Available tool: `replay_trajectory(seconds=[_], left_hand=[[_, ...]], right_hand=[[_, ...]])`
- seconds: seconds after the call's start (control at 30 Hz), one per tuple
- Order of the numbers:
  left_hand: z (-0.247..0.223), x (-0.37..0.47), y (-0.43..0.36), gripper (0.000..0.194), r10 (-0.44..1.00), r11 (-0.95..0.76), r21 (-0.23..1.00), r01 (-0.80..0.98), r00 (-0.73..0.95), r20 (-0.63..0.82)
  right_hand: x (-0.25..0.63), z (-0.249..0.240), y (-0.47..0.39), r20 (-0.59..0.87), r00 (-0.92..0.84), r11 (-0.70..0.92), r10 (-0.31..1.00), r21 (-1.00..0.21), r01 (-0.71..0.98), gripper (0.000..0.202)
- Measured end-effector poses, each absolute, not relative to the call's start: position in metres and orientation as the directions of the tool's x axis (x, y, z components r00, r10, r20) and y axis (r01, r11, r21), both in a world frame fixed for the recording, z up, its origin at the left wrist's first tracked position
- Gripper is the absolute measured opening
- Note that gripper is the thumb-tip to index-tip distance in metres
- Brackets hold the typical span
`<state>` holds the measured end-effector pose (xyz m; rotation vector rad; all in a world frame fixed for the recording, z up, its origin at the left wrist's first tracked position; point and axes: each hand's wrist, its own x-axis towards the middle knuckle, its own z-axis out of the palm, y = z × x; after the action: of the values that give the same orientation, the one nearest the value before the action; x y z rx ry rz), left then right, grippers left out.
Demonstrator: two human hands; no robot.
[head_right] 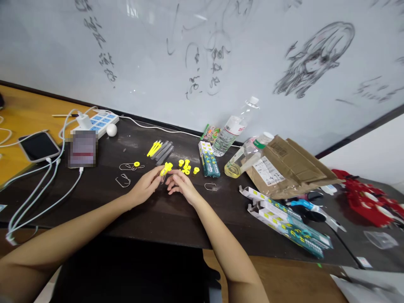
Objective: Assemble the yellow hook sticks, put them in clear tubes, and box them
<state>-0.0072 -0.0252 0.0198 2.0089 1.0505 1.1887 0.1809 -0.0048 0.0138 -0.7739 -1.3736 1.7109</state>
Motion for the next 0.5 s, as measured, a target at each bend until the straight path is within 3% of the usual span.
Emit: replay_trajectory(seconds=[0.1, 0.23, 0.4, 0.5], left_hand=[[0.020, -0.006, -0.027, 0.043, 0.809, -0.578, 0.721, 0.383, 0.383, 0.446], [0.021, -0.003, -0.031, 0.046, 0.822, -0.543, 0.759, 0.360, 0.412, 0.392], [0.018, -0.001, -0.030, 0.054, 0.908, -0.268, 0.948, 0.173, 0.375, 0.188], [0.019, 0.001, -0.027, 0.054, 0.917, -0.096, 0.995, 0.001, 0.390, 0.088]], right_hand=[[0.179, 0.007, -0.003, 0.034, -0.457, -0.067, 0.889, -0.977, -0.204, 0.036], [0.178, 0.008, -0.003, 0.071, -0.370, 0.011, 0.926, -0.987, -0.162, 0.036], [0.178, 0.018, -0.005, 0.155, -0.300, 0.134, 0.941, -0.987, -0.088, 0.032], [0.181, 0.021, -0.004, 0.198, -0.217, 0.187, 0.956, -0.980, -0.073, 0.030]])
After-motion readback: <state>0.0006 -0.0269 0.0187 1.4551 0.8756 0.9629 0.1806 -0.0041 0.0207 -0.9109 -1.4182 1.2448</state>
